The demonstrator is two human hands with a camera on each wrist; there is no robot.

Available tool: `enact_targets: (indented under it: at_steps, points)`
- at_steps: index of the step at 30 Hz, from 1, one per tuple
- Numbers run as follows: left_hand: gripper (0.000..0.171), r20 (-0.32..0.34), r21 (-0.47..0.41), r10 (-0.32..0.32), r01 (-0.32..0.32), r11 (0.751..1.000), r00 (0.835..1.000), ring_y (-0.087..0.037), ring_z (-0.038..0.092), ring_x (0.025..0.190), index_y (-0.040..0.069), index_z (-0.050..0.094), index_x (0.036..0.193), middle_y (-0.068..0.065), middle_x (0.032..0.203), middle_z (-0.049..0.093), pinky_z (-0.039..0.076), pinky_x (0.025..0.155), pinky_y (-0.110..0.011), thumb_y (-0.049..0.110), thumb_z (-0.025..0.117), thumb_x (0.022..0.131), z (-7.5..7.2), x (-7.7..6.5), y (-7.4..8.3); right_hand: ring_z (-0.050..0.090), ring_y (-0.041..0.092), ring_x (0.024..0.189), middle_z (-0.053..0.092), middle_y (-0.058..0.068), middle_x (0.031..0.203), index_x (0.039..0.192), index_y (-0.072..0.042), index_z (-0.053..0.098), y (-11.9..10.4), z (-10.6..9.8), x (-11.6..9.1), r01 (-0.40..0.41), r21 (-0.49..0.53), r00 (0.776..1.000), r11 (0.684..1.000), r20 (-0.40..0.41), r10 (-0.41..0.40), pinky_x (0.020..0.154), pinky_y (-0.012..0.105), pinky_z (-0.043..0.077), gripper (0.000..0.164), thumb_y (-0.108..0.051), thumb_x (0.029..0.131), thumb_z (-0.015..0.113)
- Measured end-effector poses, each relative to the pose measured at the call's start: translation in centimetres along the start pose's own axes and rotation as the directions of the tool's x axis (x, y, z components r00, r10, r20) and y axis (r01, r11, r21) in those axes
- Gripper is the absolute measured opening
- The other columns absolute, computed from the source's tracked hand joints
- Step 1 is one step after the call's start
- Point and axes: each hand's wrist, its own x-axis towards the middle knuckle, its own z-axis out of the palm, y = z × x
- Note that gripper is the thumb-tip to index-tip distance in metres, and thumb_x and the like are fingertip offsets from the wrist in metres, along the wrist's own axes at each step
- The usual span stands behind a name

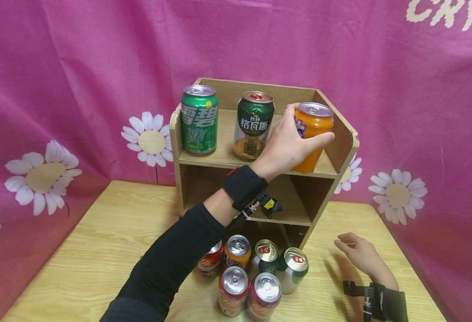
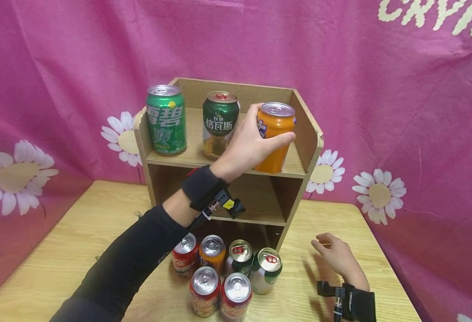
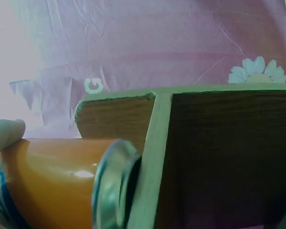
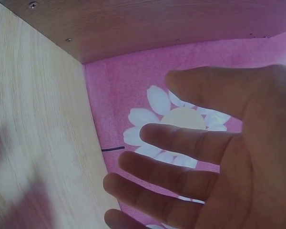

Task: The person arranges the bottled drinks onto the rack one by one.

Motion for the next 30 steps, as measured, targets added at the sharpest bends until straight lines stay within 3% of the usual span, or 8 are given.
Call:
enact_targets:
  at_steps: [5,11,20,30]
  points:
    - [0.078,-0.002,-0.055,0.001,-0.001,0.998,1.0,-0.01,0.054,0.095,0.011,0.028,0.139,0.001,0.112,0.051,0.046,0.079,-0.02,0.033,0.075,0.081,0.2,0.2,-0.8,0.05,0.046,0.113,0.054,0.028,0.123,0.126,0.005,0.05,0.0,0.1,0.1,0.002,-0.006,1.0,1.0,-0.006,-0.002,0.082,0.049,0.049,0.059,-0.046,0.097,0.047]
    - [0.08,-0.005,-0.042,-0.031,0.031,0.999,1.0,-0.008,0.051,0.1,0.01,0.027,0.139,0.002,0.113,0.049,0.043,0.084,-0.019,0.034,0.075,0.08,0.5,-0.1,-2.0,0.051,0.045,0.113,0.055,0.027,0.122,0.126,0.005,0.051,0.0,0.2,0.1,0.012,0.002,1.0,1.0,-0.01,-0.012,0.083,0.049,0.049,0.058,-0.045,0.096,0.049]
    - [0.086,0.116,-0.089,-0.066,0.076,0.993,0.991,-0.012,0.049,0.104,0.011,0.019,0.143,-0.004,0.12,0.047,0.043,0.087,-0.02,0.004,0.072,0.077,0.1,-0.4,-2.6,0.051,0.046,0.111,0.054,0.028,0.123,0.125,0.006,0.051,0.0,0.2,0.3,0.025,-0.004,1.0,1.0,-0.014,-0.025,0.082,0.05,0.049,0.057,-0.043,0.097,0.049]
    - [0.087,0.051,0.053,-0.077,0.074,0.996,0.996,-0.011,0.049,0.106,0.012,0.023,0.144,-0.002,0.123,0.048,0.041,0.089,-0.021,0.014,0.077,0.076,0.4,-0.5,-2.8,0.051,0.047,0.111,0.053,0.03,0.123,0.125,0.007,0.051,0.0,0.3,0.3,0.03,-0.012,1.0,0.999,-0.009,-0.03,0.083,0.052,0.048,0.057,-0.043,0.097,0.048]
